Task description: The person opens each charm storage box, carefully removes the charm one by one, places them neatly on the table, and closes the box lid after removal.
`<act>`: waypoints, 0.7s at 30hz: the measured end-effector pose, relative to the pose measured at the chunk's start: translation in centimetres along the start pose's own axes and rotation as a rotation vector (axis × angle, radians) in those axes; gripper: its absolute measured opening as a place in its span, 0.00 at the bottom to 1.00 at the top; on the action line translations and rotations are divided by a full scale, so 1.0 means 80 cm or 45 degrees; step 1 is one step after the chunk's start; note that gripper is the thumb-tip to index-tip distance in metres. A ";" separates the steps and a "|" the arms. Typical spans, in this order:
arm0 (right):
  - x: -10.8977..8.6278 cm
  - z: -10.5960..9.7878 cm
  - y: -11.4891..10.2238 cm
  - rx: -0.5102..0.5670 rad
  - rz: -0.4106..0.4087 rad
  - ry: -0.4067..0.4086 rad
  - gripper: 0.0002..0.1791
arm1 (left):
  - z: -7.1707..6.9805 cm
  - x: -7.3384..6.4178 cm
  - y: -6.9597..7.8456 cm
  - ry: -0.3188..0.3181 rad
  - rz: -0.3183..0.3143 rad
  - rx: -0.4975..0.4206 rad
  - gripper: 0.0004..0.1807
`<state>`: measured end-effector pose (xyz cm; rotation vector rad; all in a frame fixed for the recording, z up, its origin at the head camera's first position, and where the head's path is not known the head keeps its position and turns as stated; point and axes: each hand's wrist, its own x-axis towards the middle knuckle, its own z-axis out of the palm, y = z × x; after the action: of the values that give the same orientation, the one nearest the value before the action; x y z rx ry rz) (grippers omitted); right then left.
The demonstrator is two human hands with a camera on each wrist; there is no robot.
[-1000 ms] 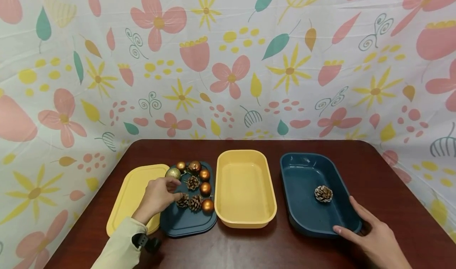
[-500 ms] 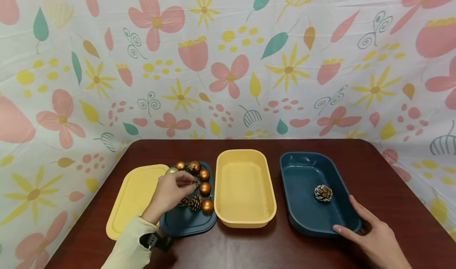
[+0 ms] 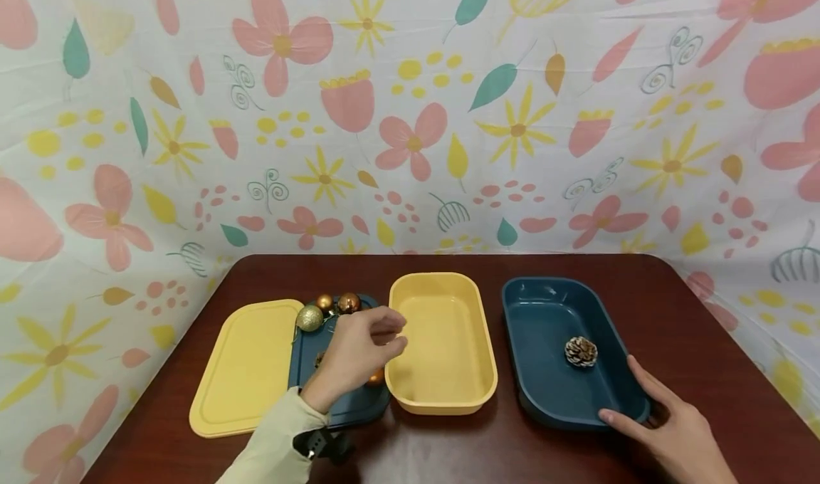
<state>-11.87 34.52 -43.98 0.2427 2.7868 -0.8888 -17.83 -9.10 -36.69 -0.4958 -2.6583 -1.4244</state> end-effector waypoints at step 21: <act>-0.003 0.002 0.001 0.028 0.009 0.006 0.58 | 0.106 0.054 0.055 -0.173 0.034 -0.488 0.24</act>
<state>-11.61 34.50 -44.07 0.2588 2.7803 -0.9189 -19.80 1.19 -36.98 -0.6773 -2.4627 -1.9683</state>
